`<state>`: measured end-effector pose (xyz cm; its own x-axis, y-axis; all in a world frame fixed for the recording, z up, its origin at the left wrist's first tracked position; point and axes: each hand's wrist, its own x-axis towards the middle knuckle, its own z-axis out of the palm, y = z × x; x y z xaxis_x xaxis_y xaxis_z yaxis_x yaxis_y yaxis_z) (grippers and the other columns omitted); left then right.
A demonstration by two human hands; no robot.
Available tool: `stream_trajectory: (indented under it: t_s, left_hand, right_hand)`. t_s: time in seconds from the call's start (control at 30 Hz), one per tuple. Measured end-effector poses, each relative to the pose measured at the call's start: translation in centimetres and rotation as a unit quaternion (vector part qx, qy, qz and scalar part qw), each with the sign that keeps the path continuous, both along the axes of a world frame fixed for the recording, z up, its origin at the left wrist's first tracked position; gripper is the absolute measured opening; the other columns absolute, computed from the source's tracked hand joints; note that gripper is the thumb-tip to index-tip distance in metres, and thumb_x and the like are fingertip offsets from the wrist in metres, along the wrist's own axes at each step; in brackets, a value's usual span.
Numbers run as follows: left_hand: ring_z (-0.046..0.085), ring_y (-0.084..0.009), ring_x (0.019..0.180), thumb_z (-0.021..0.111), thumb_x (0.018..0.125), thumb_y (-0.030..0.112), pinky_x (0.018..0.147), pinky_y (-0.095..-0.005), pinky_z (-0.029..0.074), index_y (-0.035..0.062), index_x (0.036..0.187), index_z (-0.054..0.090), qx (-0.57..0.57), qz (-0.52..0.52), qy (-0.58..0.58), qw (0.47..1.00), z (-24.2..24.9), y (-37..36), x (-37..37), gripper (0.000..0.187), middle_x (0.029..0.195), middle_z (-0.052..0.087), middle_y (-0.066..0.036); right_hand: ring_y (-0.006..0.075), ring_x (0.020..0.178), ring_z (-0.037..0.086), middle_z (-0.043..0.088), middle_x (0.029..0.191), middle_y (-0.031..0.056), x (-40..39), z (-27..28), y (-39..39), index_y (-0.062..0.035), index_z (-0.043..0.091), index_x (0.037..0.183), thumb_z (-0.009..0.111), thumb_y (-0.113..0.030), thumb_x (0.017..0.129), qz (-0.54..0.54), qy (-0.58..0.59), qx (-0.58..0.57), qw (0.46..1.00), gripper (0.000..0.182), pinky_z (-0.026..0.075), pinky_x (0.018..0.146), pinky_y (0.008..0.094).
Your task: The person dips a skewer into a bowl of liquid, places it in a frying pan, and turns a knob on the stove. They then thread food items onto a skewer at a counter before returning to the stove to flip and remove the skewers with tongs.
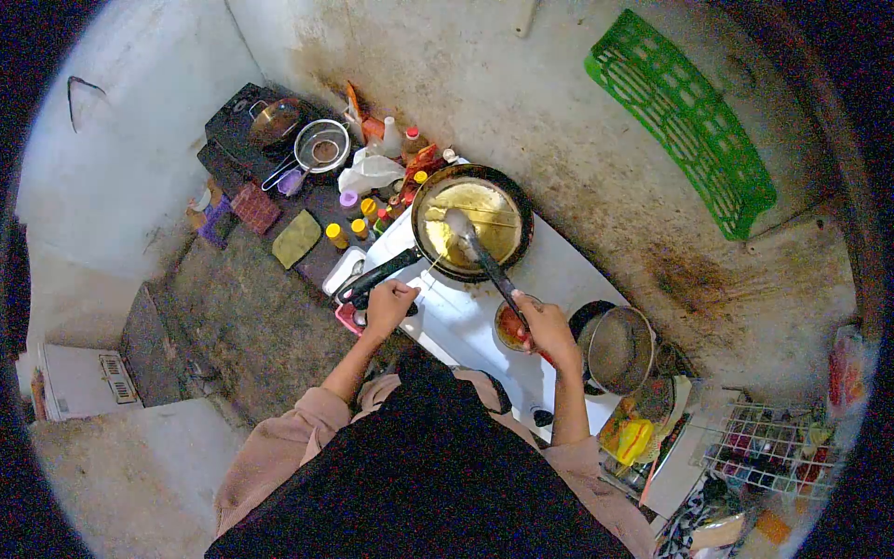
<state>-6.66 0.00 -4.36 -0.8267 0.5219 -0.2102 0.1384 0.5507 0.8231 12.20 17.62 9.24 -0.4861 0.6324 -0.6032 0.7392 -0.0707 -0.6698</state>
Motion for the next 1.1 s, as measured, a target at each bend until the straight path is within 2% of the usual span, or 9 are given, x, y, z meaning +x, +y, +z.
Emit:
stream_trajectory:
  t_s: [0.07, 0.27, 0.37, 0.47, 0.57, 0.67, 0.87, 0.97, 1.1]
  left_hand:
    - [0.060, -0.0222, 0.056, 0.067, 0.069, 0.029, 0.055, -0.0321, 0.046, 0.0040, 0.067, 0.061, 0.018, 0.012, 0.004, 1.000, -0.1, -0.1, 0.0, 0.026, 0.060, 0.061, -0.009]
    - [0.060, -0.0226, 0.057, 0.068, 0.069, 0.029, 0.055, -0.0322, 0.046, 0.0043, 0.068, 0.061, 0.012, 0.026, -0.003, 1.000, -0.2, -0.3, -0.1, 0.025, 0.060, 0.061, -0.009]
    - [0.060, -0.0230, 0.058, 0.067, 0.069, 0.029, 0.056, -0.0324, 0.046, 0.0043, 0.069, 0.062, 0.010, 0.023, 0.014, 1.000, -0.2, -0.2, 0.0, 0.025, 0.061, 0.061, -0.010]
    - [0.059, -0.0142, 0.055, 0.070, 0.070, 0.026, 0.054, -0.0272, 0.046, 0.0005, 0.068, 0.062, 0.020, 0.015, 0.005, 1.000, -0.6, -0.2, -0.1, 0.027, 0.061, 0.062, -0.009]
    - [0.059, -0.0144, 0.055, 0.070, 0.070, 0.026, 0.054, -0.0271, 0.046, 0.0002, 0.068, 0.062, 0.030, 0.016, 0.000, 0.999, -0.7, -0.3, -0.1, 0.028, 0.062, 0.062, -0.009]
    - [0.060, -0.0236, 0.060, 0.067, 0.069, 0.029, 0.057, -0.0324, 0.046, 0.0041, 0.069, 0.062, 0.013, 0.011, -0.011, 1.000, -0.9, -0.3, -0.2, 0.025, 0.064, 0.062, -0.011]
    - [0.061, -0.0233, 0.061, 0.066, 0.070, 0.031, 0.057, -0.0323, 0.046, 0.0036, 0.070, 0.063, 0.012, 0.003, -0.005, 1.000, -0.6, -0.3, -0.2, 0.028, 0.065, 0.062, -0.011]
    - [0.061, -0.0226, 0.060, 0.066, 0.070, 0.032, 0.057, -0.0319, 0.046, 0.0037, 0.070, 0.062, 0.014, 0.001, -0.021, 1.000, -0.5, -0.4, -0.2, 0.028, 0.064, 0.062, -0.010]
    - [0.061, -0.0214, 0.059, 0.066, 0.071, 0.033, 0.056, -0.0311, 0.046, 0.0038, 0.069, 0.063, 0.017, -0.004, -0.017, 1.000, -0.3, -0.5, -0.2, 0.029, 0.063, 0.062, -0.010]
  right_hand:
    - [0.0153, 0.036, 0.049, 0.050, 0.048, 0.0077, 0.1, 0.1, 0.1, 0.0024, 0.057, 0.064, 0.049, -0.051, 0.081, -0.018, 0.011, 0.003, 1.000, 0.056, 0.041, 0.037, 0.0286]
    - [0.0149, 0.036, 0.050, 0.052, 0.052, 0.0073, 0.7, -1.2, 1.3, 0.0016, 0.058, 0.067, 0.049, -0.050, 0.082, 0.028, -0.073, 0.039, 0.996, 0.055, 0.041, 0.037, 0.0279]
    - [0.0159, 0.036, 0.051, 0.052, 0.052, 0.0085, 0.0, -0.3, 0.4, 0.0020, 0.057, 0.063, 0.048, -0.052, 0.082, 0.020, -0.010, -0.003, 1.000, 0.057, 0.041, 0.037, 0.0279]
    - [0.0159, 0.036, 0.051, 0.052, 0.051, 0.0080, 0.4, -0.3, 0.6, 0.0024, 0.057, 0.065, 0.048, -0.052, 0.081, -0.002, 0.010, -0.002, 1.000, 0.057, 0.042, 0.037, 0.0276]
    - [0.0148, 0.036, 0.050, 0.051, 0.051, 0.0070, 0.7, -0.6, 1.4, 0.0022, 0.057, 0.067, 0.048, -0.051, 0.082, -0.003, -0.041, 0.010, 0.999, 0.056, 0.041, 0.038, 0.0272]
    - [0.0146, 0.036, 0.050, 0.052, 0.051, 0.0071, 0.6, -1.8, 1.8, 0.0020, 0.057, 0.067, 0.048, -0.051, 0.082, 0.026, -0.064, 0.033, 0.997, 0.056, 0.041, 0.038, 0.0270]
    - [0.0153, 0.036, 0.050, 0.051, 0.050, 0.0075, 0.1, -0.7, 1.0, 0.0022, 0.056, 0.066, 0.048, -0.052, 0.082, -0.013, 0.020, 0.008, 1.000, 0.057, 0.041, 0.038, 0.0269]
    - [0.0136, 0.035, 0.048, 0.052, 0.051, 0.0064, 0.4, -1.1, 1.5, 0.0018, 0.057, 0.068, 0.047, -0.049, 0.083, -0.019, -0.052, 0.029, 0.998, 0.054, 0.040, 0.036, 0.0262]
    - [0.0139, 0.036, 0.050, 0.052, 0.050, 0.0067, 0.1, -1.5, 1.5, 0.0015, 0.056, 0.067, 0.048, -0.051, 0.082, 0.008, -0.044, 0.002, 0.999, 0.055, 0.039, 0.035, 0.0256]
